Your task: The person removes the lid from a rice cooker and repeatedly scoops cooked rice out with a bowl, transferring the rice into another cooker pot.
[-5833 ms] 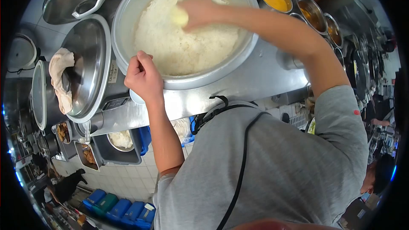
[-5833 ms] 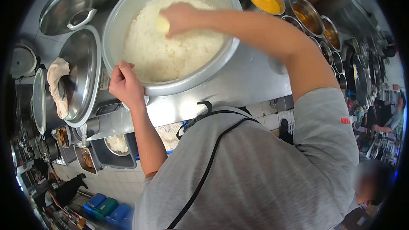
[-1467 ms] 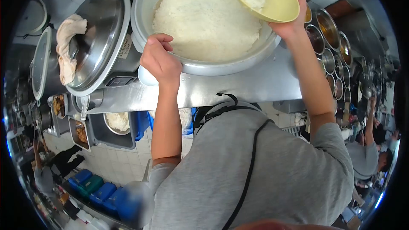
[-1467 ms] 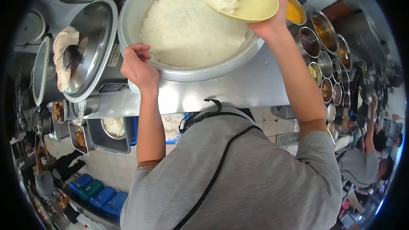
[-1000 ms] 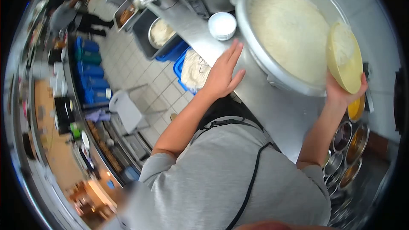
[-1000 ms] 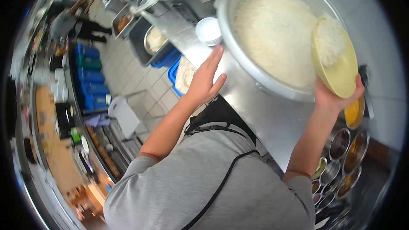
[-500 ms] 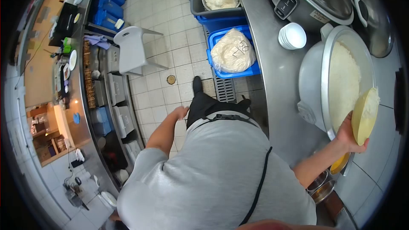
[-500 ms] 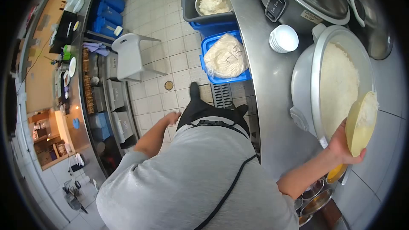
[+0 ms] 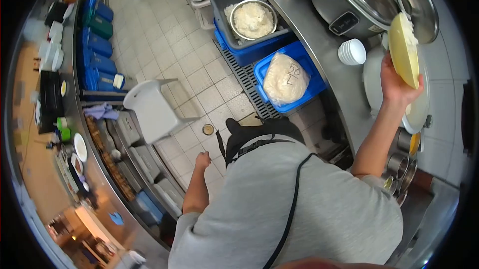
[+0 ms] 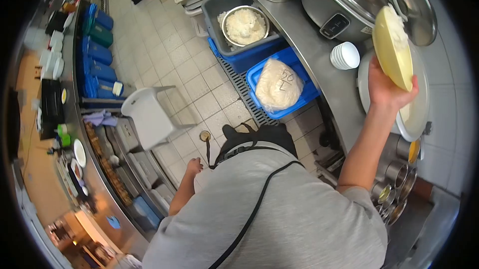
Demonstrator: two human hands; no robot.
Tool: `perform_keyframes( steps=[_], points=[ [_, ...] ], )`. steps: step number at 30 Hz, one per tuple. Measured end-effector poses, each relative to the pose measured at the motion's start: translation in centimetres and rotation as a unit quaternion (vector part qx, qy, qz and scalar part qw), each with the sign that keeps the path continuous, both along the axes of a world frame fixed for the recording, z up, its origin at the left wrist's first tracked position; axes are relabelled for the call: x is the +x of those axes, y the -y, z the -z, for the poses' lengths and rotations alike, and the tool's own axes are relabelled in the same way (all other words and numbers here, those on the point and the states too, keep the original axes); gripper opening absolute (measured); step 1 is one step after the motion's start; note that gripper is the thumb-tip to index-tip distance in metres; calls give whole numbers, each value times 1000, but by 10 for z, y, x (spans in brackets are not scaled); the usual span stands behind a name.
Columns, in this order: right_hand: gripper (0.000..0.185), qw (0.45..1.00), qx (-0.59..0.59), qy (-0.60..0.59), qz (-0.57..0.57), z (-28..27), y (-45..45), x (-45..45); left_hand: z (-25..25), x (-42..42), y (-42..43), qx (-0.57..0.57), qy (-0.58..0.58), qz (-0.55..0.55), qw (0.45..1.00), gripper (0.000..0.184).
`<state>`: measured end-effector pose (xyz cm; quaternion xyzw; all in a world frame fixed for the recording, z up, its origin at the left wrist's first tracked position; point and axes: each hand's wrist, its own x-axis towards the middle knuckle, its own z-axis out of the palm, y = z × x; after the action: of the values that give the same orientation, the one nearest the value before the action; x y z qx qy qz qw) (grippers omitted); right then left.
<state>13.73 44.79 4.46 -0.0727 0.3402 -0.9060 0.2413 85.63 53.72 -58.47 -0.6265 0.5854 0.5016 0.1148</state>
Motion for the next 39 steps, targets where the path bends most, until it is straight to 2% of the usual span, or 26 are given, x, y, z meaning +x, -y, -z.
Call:
perform_keyframes(
  steps=[1,3,4,6,12,13,15,17,19,21,23,24,25,26,27,28,29,30,31,32,33,34,35,36,37,39],
  points=[
    [67,1000,0,2,13,-4,12,16,-3,15,24,-1,-16,-15,1000,33],
    [67,999,36,-15,25,-10,34,37,-9,25,78,-1,33,-73,997,32],
    [67,999,36,-14,36,-9,43,40,-18,21,105,-1,34,-62,998,32],
    [67,999,35,-20,11,-5,60,42,-47,-2,160,55,-8,-150,987,39],
    [68,997,52,-21,58,4,143,39,-120,-106,287,-13,-63,-162,985,46],
    [68,996,47,-19,67,5,159,38,-98,-101,305,-34,-61,-116,991,46],
    [69,996,34,4,77,-2,195,32,-73,-90,335,-16,-41,-104,994,43],
    [68,996,28,14,85,-11,230,15,-114,-97,371,-52,54,144,987,40],
    [63,996,14,15,85,-30,262,-4,-28,-50,382,-93,70,238,964,33],
    [61,995,-2,-19,95,-58,296,-20,-33,-55,403,-138,99,292,941,32],
    [54,994,-31,-58,83,-88,329,-33,-47,-57,431,6,126,442,888,28],
    [54,992,-38,-68,98,-98,347,-44,-45,-61,441,-15,132,362,923,26],
    [54,986,-44,-120,110,-106,367,-58,-54,-63,467,-145,-35,504,851,27],
    [55,976,-46,-170,124,-114,386,-71,-53,-80,494,-197,-165,433,864,23],
    [49,971,-49,-172,157,-125,408,-80,-52,-101,520,-235,-293,354,857,19],
    [42,963,-45,-202,173,-133,431,-88,-48,-114,556,-228,-301,371,848,19],
    [46,951,-20,-242,191,-138,455,-101,-42,-126,593,-204,-259,469,819,22],
    [53,936,7,-283,207,-144,479,-118,-29,-140,629,-129,-194,475,849,22],
    [50,935,42,-295,190,-146,502,-129,-15,-157,670,-31,-127,424,896,22],
    [48,933,79,-305,173,-149,525,-144,-4,-173,716,77,-74,324,940,23],
    [50,933,113,-317,129,-144,548,-171,-13,-199,756,187,-34,154,970,24],
    [52,929,150,-328,81,-131,568,-201,-24,-228,790,241,-14,38,970,25],
    [59,872,349,-324,110,-118,586,-229,-34,-255,819,250,-11,13,968,26],
    [67,781,532,-298,133,-104,599,-246,-28,-269,853,206,-70,94,972,27],
    [67,777,539,-291,144,-94,610,-242,-29,-288,884,136,-83,224,961,25],
    [60,719,534,-362,260,-79,628,-216,-49,-335,925,117,-72,236,962,28]
  ],
)
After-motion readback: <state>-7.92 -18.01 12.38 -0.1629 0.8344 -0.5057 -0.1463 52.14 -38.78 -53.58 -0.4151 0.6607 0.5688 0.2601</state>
